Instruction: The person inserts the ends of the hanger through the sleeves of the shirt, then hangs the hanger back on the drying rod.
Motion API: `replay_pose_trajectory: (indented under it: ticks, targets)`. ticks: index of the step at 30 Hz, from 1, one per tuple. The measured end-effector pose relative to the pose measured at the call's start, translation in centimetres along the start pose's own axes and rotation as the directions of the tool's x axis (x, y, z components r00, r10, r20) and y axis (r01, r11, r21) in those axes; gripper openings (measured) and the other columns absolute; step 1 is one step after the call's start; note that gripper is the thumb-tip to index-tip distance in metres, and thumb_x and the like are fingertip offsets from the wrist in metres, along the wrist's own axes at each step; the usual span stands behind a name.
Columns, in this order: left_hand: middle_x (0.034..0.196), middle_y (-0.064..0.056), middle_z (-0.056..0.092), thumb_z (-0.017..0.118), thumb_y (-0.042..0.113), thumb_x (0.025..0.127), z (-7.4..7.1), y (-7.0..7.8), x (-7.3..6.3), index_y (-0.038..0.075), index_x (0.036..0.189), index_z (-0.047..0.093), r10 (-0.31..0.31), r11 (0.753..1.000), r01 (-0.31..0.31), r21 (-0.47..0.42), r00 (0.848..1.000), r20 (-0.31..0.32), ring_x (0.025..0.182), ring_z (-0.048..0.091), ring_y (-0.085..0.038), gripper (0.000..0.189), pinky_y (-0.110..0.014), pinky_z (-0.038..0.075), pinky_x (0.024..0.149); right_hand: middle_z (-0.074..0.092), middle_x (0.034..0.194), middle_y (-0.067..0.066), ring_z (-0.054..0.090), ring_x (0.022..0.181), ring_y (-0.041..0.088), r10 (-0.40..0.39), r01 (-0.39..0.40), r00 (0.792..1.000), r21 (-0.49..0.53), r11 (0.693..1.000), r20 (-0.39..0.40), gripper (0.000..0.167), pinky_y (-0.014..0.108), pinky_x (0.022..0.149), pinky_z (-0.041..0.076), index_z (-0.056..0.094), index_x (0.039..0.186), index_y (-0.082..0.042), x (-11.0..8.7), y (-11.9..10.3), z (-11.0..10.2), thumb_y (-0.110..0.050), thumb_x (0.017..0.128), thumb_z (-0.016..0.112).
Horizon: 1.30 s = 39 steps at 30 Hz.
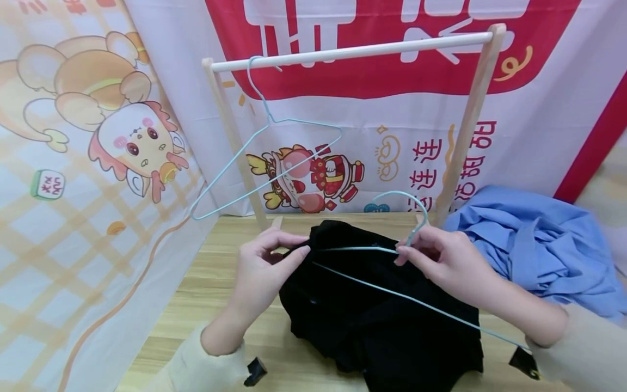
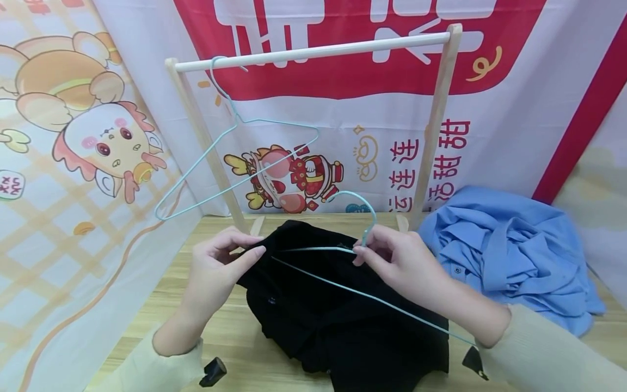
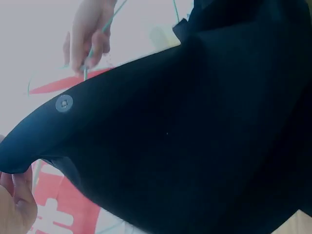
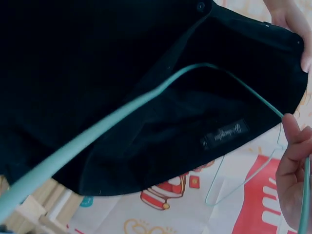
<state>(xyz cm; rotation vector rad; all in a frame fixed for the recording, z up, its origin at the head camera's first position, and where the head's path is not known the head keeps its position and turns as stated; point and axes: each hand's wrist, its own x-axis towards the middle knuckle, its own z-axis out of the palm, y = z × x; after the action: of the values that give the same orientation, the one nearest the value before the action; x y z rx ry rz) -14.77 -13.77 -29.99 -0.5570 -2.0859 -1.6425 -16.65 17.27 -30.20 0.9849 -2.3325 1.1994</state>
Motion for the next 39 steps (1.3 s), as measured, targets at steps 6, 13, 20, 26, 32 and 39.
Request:
replay_pose_trajectory:
  ticks: [6, 13, 20, 26, 32, 39]
  targets:
    - [0.092, -0.004, 0.072, 0.078, -0.003, 0.087, 0.9, 0.2, -0.7, 0.005, 0.1, 0.079, 0.099, 0.993, -0.104, 0.057, 0.992, 0.081, 0.079, 0.06, -0.014, 0.015, -0.024, 0.054, 0.061, 0.074, 0.084, -0.004, 0.046, 0.05, 0.006, -0.013, 0.018, 0.996, 0.053, 0.998, -0.091, 0.017, 0.021, 0.044, 0.04, 0.067, 0.094, -0.007, 0.4, -0.3, 0.7, 0.01, 0.094, 0.067]
    - [0.1, 0.001, 0.072, 0.078, 0.004, 0.091, 2.1, -1.3, -1.2, 0.008, 0.103, 0.077, 0.09, 0.987, -0.119, 0.108, 0.966, 0.242, 0.094, 0.065, -0.015, 0.013, -0.031, 0.059, 0.074, 0.073, 0.084, -0.003, 0.048, 0.053, 0.008, -0.044, 0.063, 0.985, 0.109, 0.992, -0.168, 0.018, 0.021, 0.047, 0.042, 0.07, 0.103, -0.003, 0.1, -0.1, 1.0, 0.012, 0.096, 0.062]
    - [0.109, 0.002, 0.071, 0.077, 0.002, 0.091, 2.7, -1.3, -0.9, 0.008, 0.109, 0.075, 0.156, 0.969, -0.212, 0.126, 0.923, 0.353, 0.1, 0.065, -0.014, 0.019, -0.029, 0.06, 0.078, 0.074, 0.086, 0.001, 0.046, 0.053, 0.008, -0.133, 0.183, 0.964, 0.214, 0.96, -0.23, 0.016, 0.023, 0.045, 0.039, 0.068, 0.105, 0.002, 0.0, 0.6, 1.7, 0.013, 0.096, 0.061]
    - [0.108, -0.003, 0.072, 0.074, -0.003, 0.091, 3.3, -1.2, -0.9, 0.002, 0.109, 0.075, 0.219, 0.962, -0.263, 0.071, 0.901, 0.375, 0.095, 0.066, -0.014, 0.019, -0.027, 0.059, 0.075, 0.074, 0.085, 0.004, 0.047, 0.051, 0.009, -0.167, 0.225, 0.958, 0.255, 0.94, -0.232, 0.014, 0.021, 0.044, 0.04, 0.068, 0.105, 0.003, 0.1, 0.5, 2.6, 0.012, 0.097, 0.061]
    - [0.107, -0.002, 0.073, 0.076, -0.001, 0.09, 3.0, -1.5, -0.9, 0.004, 0.111, 0.076, 0.276, 0.94, -0.333, 0.076, 0.873, 0.402, 0.095, 0.067, -0.012, 0.021, -0.025, 0.059, 0.077, 0.074, 0.084, 0.004, 0.047, 0.05, 0.011, -0.151, 0.204, 0.966, 0.262, 0.943, -0.209, 0.018, 0.02, 0.044, 0.042, 0.068, 0.104, 0.001, 0.2, 0.4, 3.0, 0.014, 0.095, 0.061]
    - [0.101, -0.005, 0.074, 0.073, 0.015, 0.097, 0.5, -1.6, 1.4, 0.005, 0.103, 0.078, 0.526, 0.803, -0.572, 0.165, 0.811, 0.255, 0.096, 0.069, -0.02, 0.012, -0.032, 0.056, 0.088, 0.074, 0.088, 0.0, 0.046, 0.052, 0.012, -0.157, 0.219, 0.966, 0.327, 0.919, -0.205, 0.007, 0.023, 0.046, 0.041, 0.066, 0.104, 0.005, -0.5, 0.7, 2.9, 0.005, 0.101, 0.059]
